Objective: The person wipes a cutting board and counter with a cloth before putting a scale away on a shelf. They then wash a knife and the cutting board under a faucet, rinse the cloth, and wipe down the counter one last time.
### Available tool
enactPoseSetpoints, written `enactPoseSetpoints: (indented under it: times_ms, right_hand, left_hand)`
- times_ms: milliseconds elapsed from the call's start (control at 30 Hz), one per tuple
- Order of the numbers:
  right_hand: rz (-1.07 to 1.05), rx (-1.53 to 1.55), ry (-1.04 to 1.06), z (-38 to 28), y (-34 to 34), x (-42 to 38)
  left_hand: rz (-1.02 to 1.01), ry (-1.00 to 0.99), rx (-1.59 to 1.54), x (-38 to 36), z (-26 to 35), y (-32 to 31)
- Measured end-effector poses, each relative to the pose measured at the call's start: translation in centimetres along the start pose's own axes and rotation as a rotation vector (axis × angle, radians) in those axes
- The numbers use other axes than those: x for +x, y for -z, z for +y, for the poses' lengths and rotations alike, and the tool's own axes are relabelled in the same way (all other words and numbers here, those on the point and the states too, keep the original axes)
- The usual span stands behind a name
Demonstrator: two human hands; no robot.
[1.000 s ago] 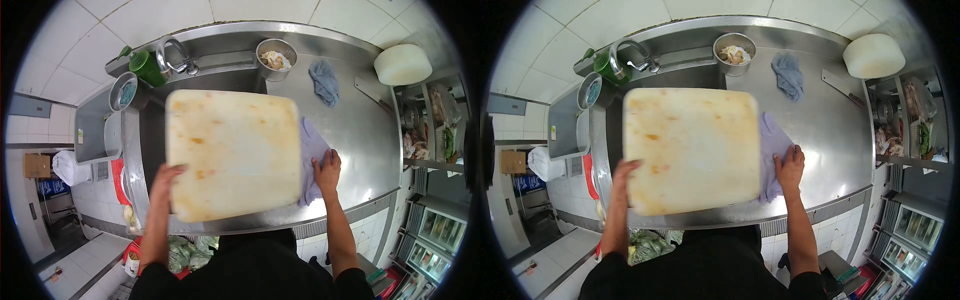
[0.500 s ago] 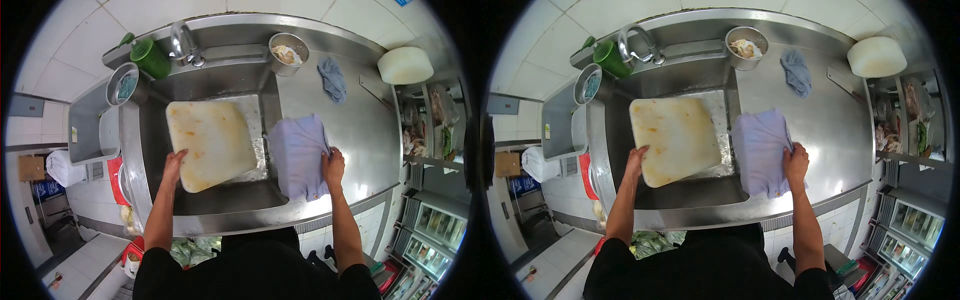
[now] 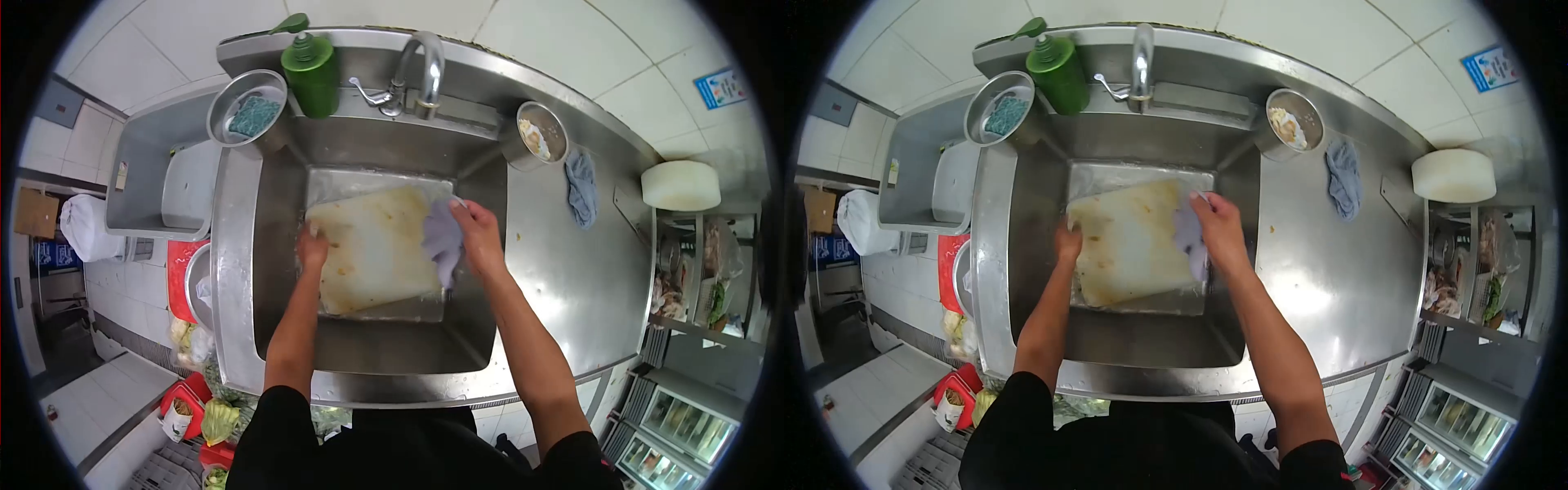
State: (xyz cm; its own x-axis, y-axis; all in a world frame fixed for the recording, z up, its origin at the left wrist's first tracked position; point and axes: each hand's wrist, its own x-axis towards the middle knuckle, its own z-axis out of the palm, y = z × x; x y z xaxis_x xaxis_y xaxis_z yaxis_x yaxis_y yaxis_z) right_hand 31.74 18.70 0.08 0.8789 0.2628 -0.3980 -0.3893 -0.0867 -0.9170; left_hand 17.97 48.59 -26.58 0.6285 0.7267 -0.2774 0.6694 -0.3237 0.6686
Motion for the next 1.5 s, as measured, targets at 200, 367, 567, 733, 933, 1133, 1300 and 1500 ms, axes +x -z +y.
enactPoseSetpoints:
  times_ms: [200,367,567,733,933,1133,1300,1500]
  right_hand:
    - [-0.126,-0.011,0.006,0.6,-5.3,4.3]
    - [-0.185,-0.048,0.032,-1.5,-7.8,5.7]
    - [-0.247,-0.042,0.046,-3.9,-8.8,6.9]
    - [-0.267,-0.506,0.223,-7.9,-8.5,5.2]
    - [-0.205,-0.703,0.331,-9.8,-8.9,4.5]
    - [-0.168,-0.683,0.453,-9.2,-7.9,4.3]
    - [-0.105,-0.742,0.413,-9.4,-6.2,3.8]
    - [-0.052,-0.550,0.610,-5.1,-5.2,5.8]
  left_hand:
    - [0.193,-0.911,0.070,2.2,30.3,10.0]
    - [-0.647,-0.312,0.234,8.4,35.1,10.9]
    - [-0.367,-0.451,0.129,8.4,31.6,8.5]
    - [-0.969,-0.436,-0.561,2.1,29.7,13.1]
    - [-0.748,-0.504,-0.078,3.3,24.9,9.3]
    - [-0.730,-0.439,-0.431,1.9,24.5,7.4]
    - [-0.820,-0.342,-0.433,-0.6,29.2,11.7]
    - [-0.718,-0.702,-0.098,-3.0,33.3,13.9]
